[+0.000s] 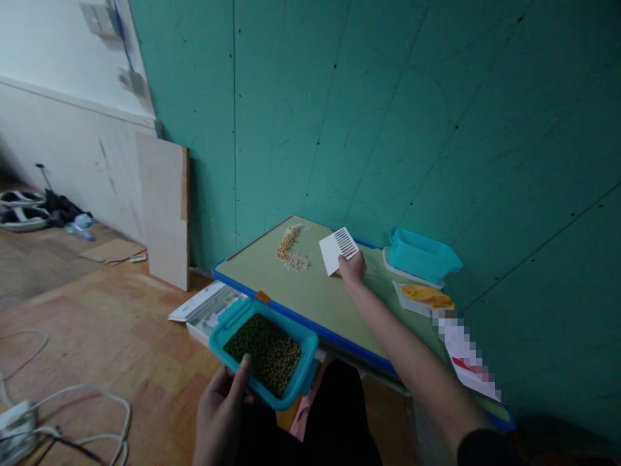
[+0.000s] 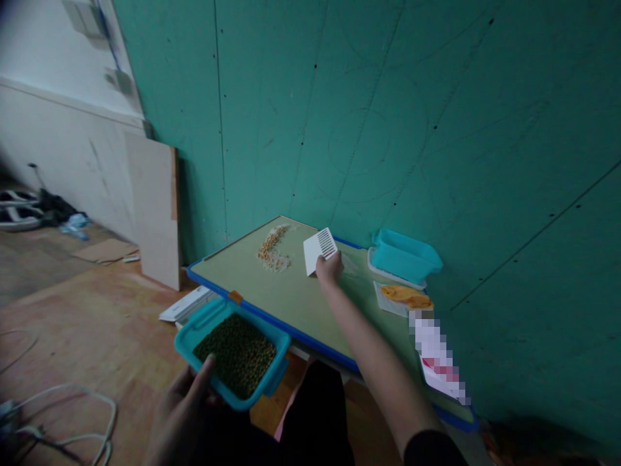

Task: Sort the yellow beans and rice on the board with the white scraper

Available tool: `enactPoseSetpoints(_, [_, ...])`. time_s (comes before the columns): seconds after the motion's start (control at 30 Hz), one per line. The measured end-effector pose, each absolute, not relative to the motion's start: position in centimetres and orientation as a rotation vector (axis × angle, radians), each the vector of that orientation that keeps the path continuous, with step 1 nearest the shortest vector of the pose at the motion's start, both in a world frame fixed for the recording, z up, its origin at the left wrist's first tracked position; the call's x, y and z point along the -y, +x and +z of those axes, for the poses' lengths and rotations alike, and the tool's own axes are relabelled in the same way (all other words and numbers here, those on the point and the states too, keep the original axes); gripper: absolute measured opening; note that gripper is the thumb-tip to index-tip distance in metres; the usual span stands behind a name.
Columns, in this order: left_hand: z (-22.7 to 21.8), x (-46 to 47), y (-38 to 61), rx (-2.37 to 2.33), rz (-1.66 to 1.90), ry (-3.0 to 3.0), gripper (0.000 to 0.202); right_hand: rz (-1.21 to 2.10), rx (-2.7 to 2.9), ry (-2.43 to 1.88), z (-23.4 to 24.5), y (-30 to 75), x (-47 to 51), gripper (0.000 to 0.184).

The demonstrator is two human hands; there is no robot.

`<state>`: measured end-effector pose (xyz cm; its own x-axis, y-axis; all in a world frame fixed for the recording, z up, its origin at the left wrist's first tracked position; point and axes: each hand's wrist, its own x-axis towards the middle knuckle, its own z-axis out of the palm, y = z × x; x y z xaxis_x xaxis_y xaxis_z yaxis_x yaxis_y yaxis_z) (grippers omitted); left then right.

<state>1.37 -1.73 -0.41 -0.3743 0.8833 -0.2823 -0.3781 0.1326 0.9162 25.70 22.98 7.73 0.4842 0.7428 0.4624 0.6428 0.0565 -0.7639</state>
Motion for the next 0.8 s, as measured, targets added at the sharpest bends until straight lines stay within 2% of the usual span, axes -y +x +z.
enactPoseSetpoints(0.23, [-0.2, 1.9, 1.4, -1.304, 1.480, 0.543, 0.051, 0.276, 1.253, -1.556, 7.4, 25.0, -23.3, 0.035])
enactPoseSetpoints(0.47, [-0.1, 1.6, 1.1, -1.308, 1.457, 0.517, 0.056, 0.264, 1.205, -1.557, 6.5, 24.2, -23.6, 0.031])
enactPoseSetpoints(0.8, [0.9, 2.0, 1.5, -1.337, 1.480, 0.506, 0.055, 0.168, 1.181, -1.562, 6.7, 29.6, -23.7, 0.036])
